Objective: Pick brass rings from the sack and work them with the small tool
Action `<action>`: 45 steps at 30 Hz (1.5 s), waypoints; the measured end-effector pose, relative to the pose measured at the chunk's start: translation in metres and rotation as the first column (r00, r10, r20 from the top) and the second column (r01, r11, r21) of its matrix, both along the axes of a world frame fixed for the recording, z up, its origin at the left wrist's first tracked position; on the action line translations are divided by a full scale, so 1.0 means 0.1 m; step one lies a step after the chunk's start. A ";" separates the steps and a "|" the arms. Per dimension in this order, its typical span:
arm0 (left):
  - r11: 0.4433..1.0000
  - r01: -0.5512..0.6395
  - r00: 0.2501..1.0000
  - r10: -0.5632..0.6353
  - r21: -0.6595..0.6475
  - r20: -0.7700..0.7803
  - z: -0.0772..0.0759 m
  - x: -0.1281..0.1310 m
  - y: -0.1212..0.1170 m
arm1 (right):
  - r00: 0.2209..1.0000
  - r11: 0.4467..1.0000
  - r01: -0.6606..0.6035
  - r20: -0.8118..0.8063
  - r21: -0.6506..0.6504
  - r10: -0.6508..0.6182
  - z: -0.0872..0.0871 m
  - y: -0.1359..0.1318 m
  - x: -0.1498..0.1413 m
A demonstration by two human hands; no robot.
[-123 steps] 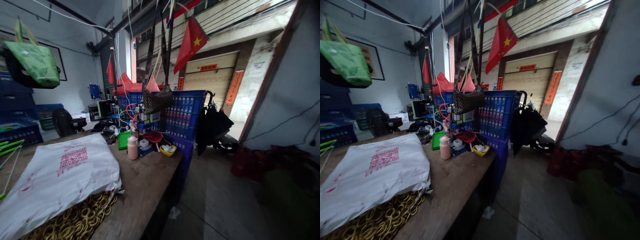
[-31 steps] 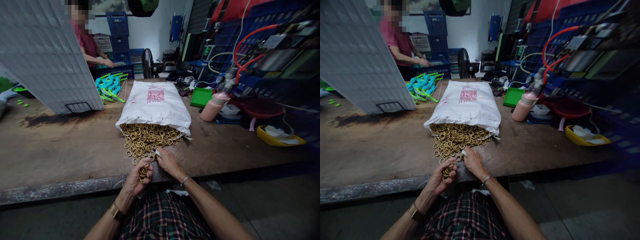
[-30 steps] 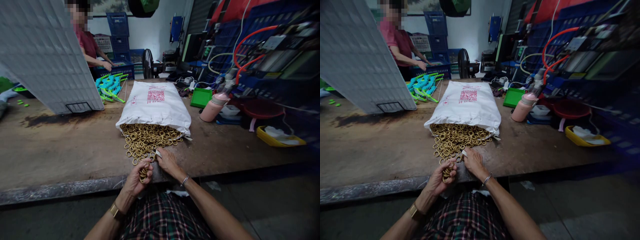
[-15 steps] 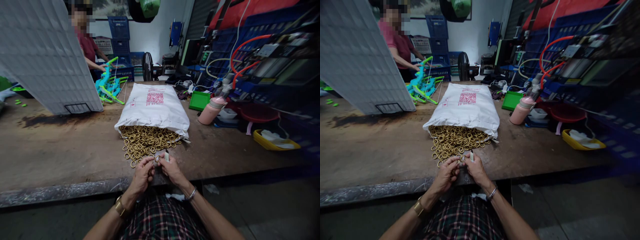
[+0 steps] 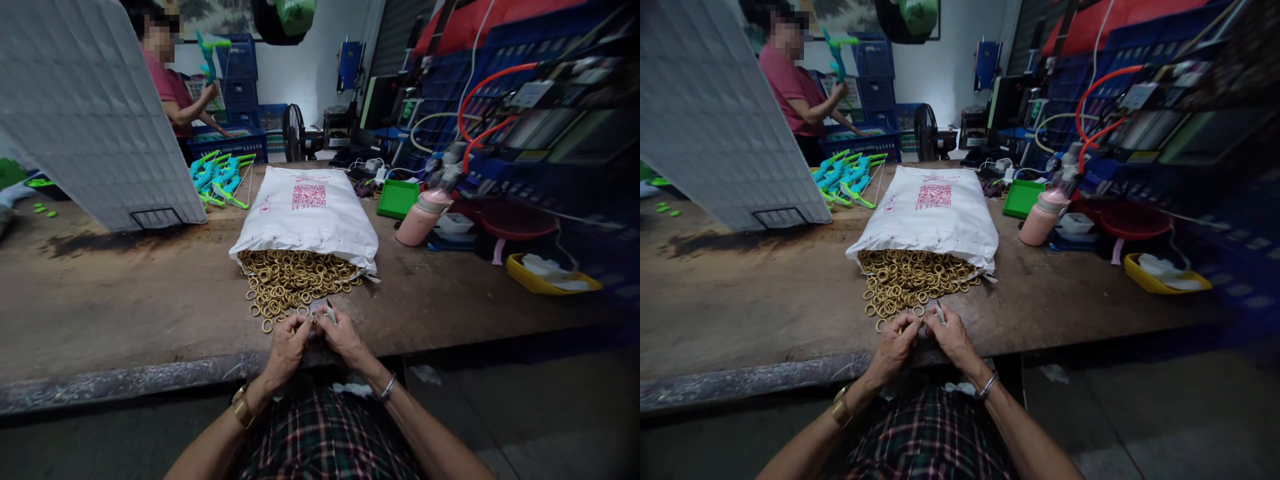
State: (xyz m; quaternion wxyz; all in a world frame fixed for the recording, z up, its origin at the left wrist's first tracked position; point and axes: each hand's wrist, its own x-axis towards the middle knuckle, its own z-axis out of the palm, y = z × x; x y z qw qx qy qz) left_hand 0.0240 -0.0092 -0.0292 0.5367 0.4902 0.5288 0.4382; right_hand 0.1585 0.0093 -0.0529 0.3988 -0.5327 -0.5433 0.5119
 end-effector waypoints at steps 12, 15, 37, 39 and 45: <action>0.939 0.191 0.936 -0.086 -0.287 0.341 0.01 -0.01 -0.04 | 0.988 1.000 0.019 0.154 0.019 -0.022 0.11 -0.03 -0.04; 0.938 0.193 0.922 -0.073 -0.288 0.380 0.04 0.01 -0.05 | 0.995 1.000 -0.004 0.103 0.006 0.003 0.08 -0.01 -0.01; 0.983 0.119 0.981 -0.094 -0.140 0.172 -0.02 -0.02 -0.07 | 0.600 0.930 -0.330 0.796 0.161 0.075 0.03 -0.20 0.04; 0.978 0.158 0.975 -0.132 -0.134 0.181 0.03 -0.04 -0.11 | 0.559 0.935 -0.332 0.824 0.124 0.089 0.05 -0.17 0.07; 0.835 0.465 0.873 -0.379 -0.293 0.306 0.13 -0.11 -0.36 | 0.490 0.975 -0.186 0.871 0.126 -0.019 0.03 0.03 0.22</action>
